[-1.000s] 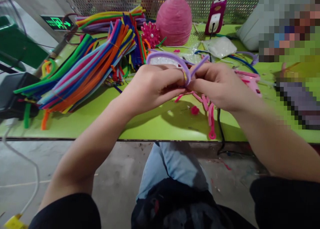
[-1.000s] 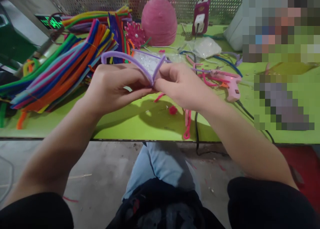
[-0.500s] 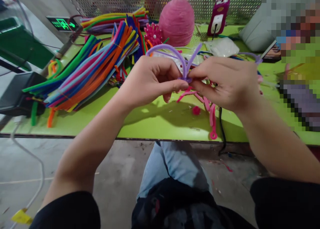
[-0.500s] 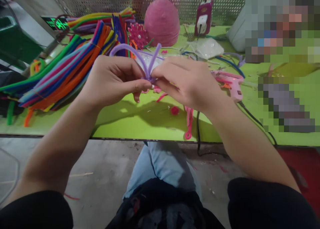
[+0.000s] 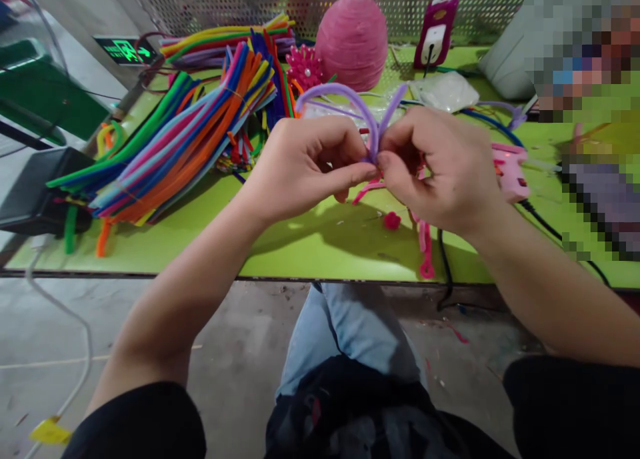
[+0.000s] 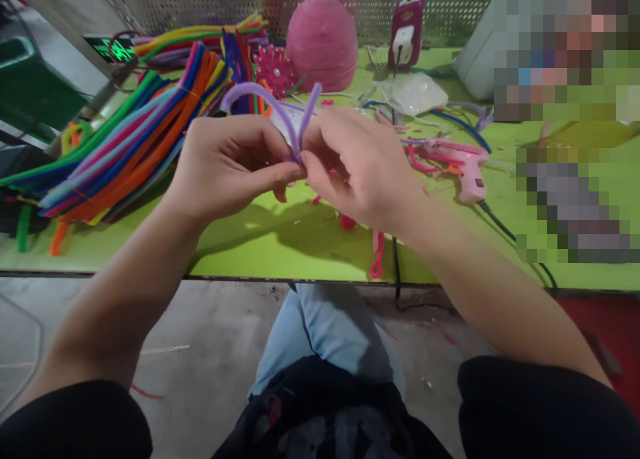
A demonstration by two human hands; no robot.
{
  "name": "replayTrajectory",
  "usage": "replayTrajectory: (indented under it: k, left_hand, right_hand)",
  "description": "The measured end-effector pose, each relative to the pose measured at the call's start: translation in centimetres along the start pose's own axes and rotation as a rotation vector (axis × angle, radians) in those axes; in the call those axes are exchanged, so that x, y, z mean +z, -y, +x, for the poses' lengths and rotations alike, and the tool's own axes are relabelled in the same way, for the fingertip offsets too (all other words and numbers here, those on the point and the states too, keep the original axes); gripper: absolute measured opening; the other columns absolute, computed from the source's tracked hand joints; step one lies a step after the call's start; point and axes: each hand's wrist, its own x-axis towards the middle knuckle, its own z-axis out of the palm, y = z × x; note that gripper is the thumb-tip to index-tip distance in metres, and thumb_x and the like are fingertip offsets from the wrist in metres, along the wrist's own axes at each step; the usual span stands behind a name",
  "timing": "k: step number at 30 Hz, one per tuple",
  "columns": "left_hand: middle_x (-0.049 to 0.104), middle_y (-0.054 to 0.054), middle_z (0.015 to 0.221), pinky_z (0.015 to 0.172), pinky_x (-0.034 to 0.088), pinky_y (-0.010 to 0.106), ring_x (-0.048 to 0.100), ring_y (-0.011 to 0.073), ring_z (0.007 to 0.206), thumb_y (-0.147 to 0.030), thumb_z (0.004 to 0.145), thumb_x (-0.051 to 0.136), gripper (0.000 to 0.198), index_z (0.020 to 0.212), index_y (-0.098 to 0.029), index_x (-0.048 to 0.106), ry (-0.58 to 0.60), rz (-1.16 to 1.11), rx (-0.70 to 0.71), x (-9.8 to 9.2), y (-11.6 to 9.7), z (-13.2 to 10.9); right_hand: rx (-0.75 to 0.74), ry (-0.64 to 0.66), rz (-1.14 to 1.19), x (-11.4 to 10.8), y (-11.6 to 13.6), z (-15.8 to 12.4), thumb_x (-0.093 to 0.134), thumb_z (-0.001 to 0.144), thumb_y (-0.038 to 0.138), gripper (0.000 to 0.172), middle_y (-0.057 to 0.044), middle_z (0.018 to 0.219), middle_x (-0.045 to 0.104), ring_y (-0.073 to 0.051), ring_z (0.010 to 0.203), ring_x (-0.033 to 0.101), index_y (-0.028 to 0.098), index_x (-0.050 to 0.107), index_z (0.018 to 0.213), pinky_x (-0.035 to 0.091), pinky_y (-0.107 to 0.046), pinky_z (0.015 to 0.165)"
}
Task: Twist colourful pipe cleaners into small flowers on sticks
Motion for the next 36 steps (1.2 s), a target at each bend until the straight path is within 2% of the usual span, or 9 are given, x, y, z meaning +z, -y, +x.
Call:
replayTrajectory:
  k: [4, 7, 9, 14, 16, 21, 25, 31, 36]
  left_hand:
    - [0.069, 0.000, 0.072, 0.065, 0.060, 0.028, 0.072, 0.0143, 0.066, -0.044, 0.095, 0.089, 0.035, 0.078, -0.022, 0.067, -0.074, 0.210, 0.115, -0.1, 0.4, 0.0]
    - [0.070, 0.001, 0.073, 0.070, 0.062, 0.031, 0.074, 0.0167, 0.071, -0.037, 0.096, 0.086, 0.029, 0.078, -0.022, 0.068, -0.048, 0.294, 0.168, -0.1, 0.6, 0.0]
    - [0.069, 0.001, 0.072, 0.065, 0.061, 0.030, 0.072, 0.0159, 0.066, -0.036, 0.097, 0.084, 0.028, 0.079, -0.022, 0.068, -0.015, 0.216, 0.132, -0.1, 0.6, 0.0]
    - [0.066, -0.002, 0.068, 0.053, 0.057, 0.025, 0.067, 0.0107, 0.052, -0.041, 0.097, 0.088, 0.038, 0.077, -0.020, 0.064, 0.039, -0.131, -0.011, -0.5, 0.1, 0.2]
    - [0.065, -0.003, 0.067, 0.052, 0.059, 0.025, 0.068, 0.0108, 0.052, -0.046, 0.096, 0.088, 0.042, 0.076, -0.019, 0.063, 0.062, -0.156, -0.052, -0.7, -0.1, 0.3]
    - [0.065, -0.004, 0.067, 0.049, 0.057, 0.022, 0.068, 0.0103, 0.052, -0.041, 0.092, 0.090, 0.036, 0.078, -0.018, 0.066, 0.115, -0.191, -0.111, -0.8, -0.3, 0.4]
    - [0.068, -0.004, 0.067, 0.045, 0.053, 0.019, 0.066, 0.0084, 0.050, -0.029, 0.088, 0.090, 0.025, 0.078, -0.019, 0.069, 0.163, -0.217, -0.105, -0.6, -0.5, 0.4]
    - [0.066, -0.002, 0.065, 0.050, 0.053, 0.024, 0.066, 0.0118, 0.054, -0.043, 0.088, 0.092, 0.033, 0.077, -0.020, 0.070, 0.103, -0.001, -0.082, -0.6, -0.6, 0.0]
    - [0.067, 0.000, 0.065, 0.057, 0.058, 0.027, 0.068, 0.0149, 0.062, -0.047, 0.088, 0.092, 0.036, 0.076, -0.023, 0.069, 0.083, 0.093, -0.045, 0.0, 0.1, -0.3]
  right_hand:
    - [0.323, 0.019, 0.336, 1.4, -0.1, -0.3, 0.067, 0.112, 0.037, 0.033, 0.003, 0.071, 0.056, -0.013, 0.062, 0.054, 0.024, 0.054, 0.086, 0.051, -0.026, 0.057]
    - [0.413, 0.086, 0.496, 1.8, -0.7, -0.3, 0.072, 0.108, 0.035, 0.038, 0.005, 0.063, 0.048, -0.009, 0.053, 0.042, 0.022, 0.053, 0.078, 0.039, -0.022, 0.047]
    - [0.412, 0.089, 0.506, 1.4, -0.7, -0.1, 0.073, 0.106, 0.031, 0.033, 0.005, 0.063, 0.049, -0.008, 0.051, 0.040, 0.022, 0.056, 0.078, 0.036, -0.022, 0.046]
    - [0.062, -0.009, 0.130, -0.9, -0.3, 0.5, 0.073, 0.103, 0.027, 0.003, 0.001, 0.085, 0.074, -0.018, 0.073, 0.069, 0.029, 0.072, 0.100, 0.057, -0.033, 0.068]
    - [-0.070, 0.018, 0.005, -1.4, -0.5, 0.4, 0.068, 0.107, 0.031, 0.005, -0.001, 0.095, 0.079, -0.022, 0.085, 0.076, 0.032, 0.073, 0.107, 0.062, -0.038, 0.078]
    - [-0.174, 0.066, -0.096, -1.6, -1.1, -0.2, 0.061, 0.115, 0.030, 0.011, -0.003, 0.108, 0.080, -0.023, 0.095, 0.079, 0.032, 0.072, 0.114, 0.065, -0.039, 0.085]
    - [-0.247, 0.067, -0.040, -1.4, -0.6, 0.0, 0.058, 0.112, 0.019, 0.014, -0.002, 0.098, 0.073, -0.020, 0.086, 0.071, 0.029, 0.065, 0.105, 0.054, -0.036, 0.073]
    - [0.061, 0.105, 0.215, -0.8, 0.7, 0.6, 0.067, 0.095, 0.016, 0.017, 0.003, 0.073, 0.056, -0.015, 0.062, 0.047, 0.025, 0.058, 0.084, 0.038, -0.036, 0.063]
    - [0.272, 0.180, 0.388, 0.2, -0.3, 0.2, 0.077, 0.096, 0.025, 0.027, 0.004, 0.065, 0.052, -0.014, 0.057, 0.043, 0.025, 0.054, 0.080, 0.034, -0.032, 0.053]
